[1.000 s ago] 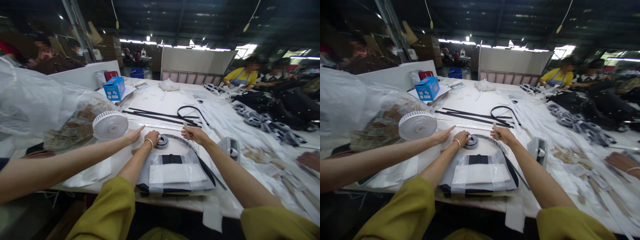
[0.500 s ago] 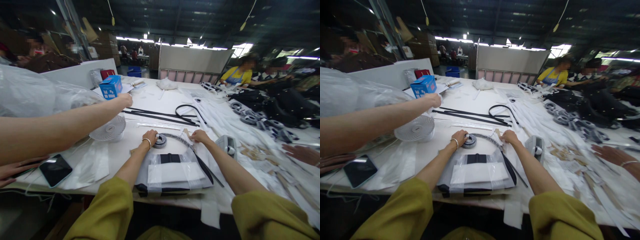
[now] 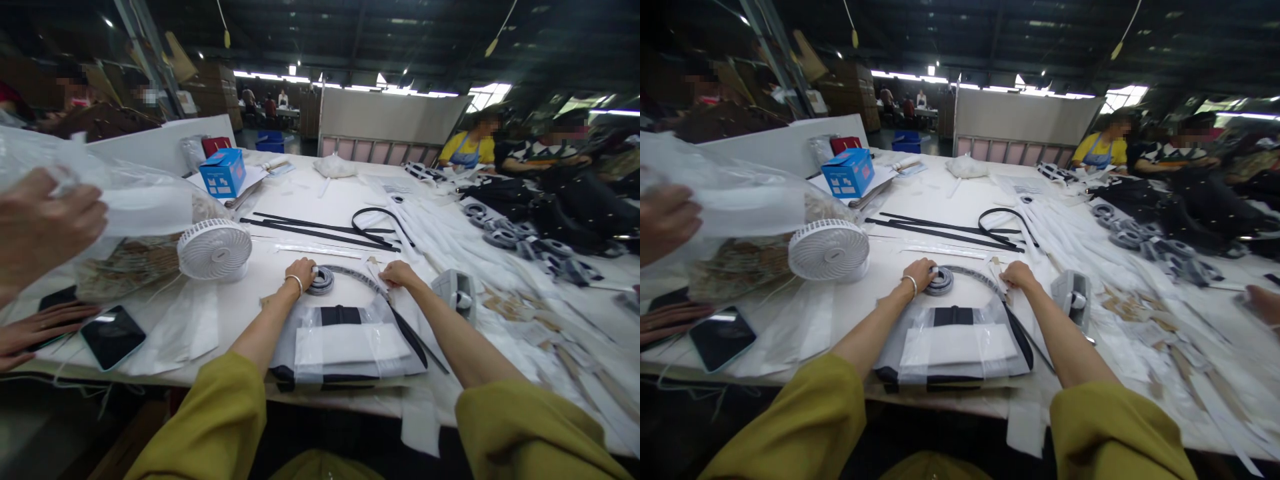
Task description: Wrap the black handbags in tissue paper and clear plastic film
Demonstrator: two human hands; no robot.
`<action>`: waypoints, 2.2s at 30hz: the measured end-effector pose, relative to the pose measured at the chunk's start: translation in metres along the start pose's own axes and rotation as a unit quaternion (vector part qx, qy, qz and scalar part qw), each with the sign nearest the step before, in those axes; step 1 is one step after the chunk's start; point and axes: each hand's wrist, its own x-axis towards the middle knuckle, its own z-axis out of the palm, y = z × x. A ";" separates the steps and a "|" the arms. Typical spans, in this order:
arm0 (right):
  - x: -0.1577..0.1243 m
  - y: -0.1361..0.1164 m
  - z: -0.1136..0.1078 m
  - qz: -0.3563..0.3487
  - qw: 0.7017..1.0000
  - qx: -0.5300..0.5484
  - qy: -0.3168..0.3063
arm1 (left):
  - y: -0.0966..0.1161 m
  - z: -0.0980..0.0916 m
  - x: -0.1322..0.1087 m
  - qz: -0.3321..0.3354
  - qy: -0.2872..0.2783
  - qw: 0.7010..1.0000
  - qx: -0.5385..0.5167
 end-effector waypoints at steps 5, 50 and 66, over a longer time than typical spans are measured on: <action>0.009 -0.006 0.005 0.025 0.999 0.048 -0.006 | 0.000 -0.002 -0.001 0.001 0.000 1.000 0.002; -0.070 -0.118 0.064 -0.343 0.879 0.330 0.032 | 0.002 -0.004 -0.009 0.008 0.018 1.000 0.006; -0.064 -0.130 0.063 -0.519 0.829 -0.079 0.193 | 0.008 -0.021 -0.025 0.032 0.022 0.999 0.010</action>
